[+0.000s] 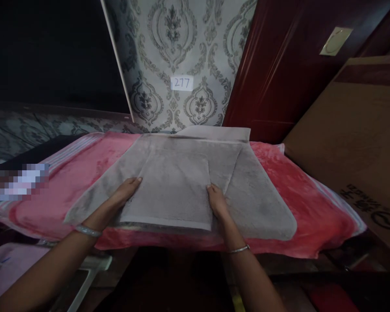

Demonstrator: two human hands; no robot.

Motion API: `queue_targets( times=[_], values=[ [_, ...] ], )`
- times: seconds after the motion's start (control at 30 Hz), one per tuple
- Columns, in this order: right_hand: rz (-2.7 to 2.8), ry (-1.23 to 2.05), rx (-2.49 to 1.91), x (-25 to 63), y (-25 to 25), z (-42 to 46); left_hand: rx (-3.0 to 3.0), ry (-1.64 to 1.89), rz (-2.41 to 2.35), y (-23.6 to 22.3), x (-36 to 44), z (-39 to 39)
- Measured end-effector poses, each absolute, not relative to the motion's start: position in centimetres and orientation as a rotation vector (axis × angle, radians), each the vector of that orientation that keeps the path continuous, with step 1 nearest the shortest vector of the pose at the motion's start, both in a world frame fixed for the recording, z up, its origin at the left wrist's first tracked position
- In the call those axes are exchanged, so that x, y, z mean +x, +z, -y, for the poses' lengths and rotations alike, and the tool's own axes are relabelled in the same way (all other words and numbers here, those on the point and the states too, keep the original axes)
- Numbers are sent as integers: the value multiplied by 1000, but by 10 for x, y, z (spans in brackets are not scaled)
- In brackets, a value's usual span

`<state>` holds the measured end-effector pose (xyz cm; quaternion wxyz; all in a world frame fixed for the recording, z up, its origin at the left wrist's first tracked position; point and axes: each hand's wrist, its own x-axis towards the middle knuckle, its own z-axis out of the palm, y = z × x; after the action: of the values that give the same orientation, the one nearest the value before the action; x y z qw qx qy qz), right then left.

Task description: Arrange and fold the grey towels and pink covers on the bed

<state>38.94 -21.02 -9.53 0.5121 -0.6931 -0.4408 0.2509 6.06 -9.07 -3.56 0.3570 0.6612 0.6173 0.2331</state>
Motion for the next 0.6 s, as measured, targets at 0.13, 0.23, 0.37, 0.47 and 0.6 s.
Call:
queue_targets(
  times=[0.13,0.23,0.37,0.47,0.6],
  values=[
    [1124,433,-1788,391,-89,207,1946,522,-1739,-39,63,88],
    [1163,399,-1876,394,-90,204,1983,467,-1774,-40,62,89],
    [1185,459,-1863,400,-94,202,1985,424,-1741,-37,57,87],
    [1160,513,-1808,409,-93,194,1930,417,-1700,-28,53,76],
    [1078,416,-1737,422,-88,164,1841,413,-1733,-15,62,46]
  ],
)
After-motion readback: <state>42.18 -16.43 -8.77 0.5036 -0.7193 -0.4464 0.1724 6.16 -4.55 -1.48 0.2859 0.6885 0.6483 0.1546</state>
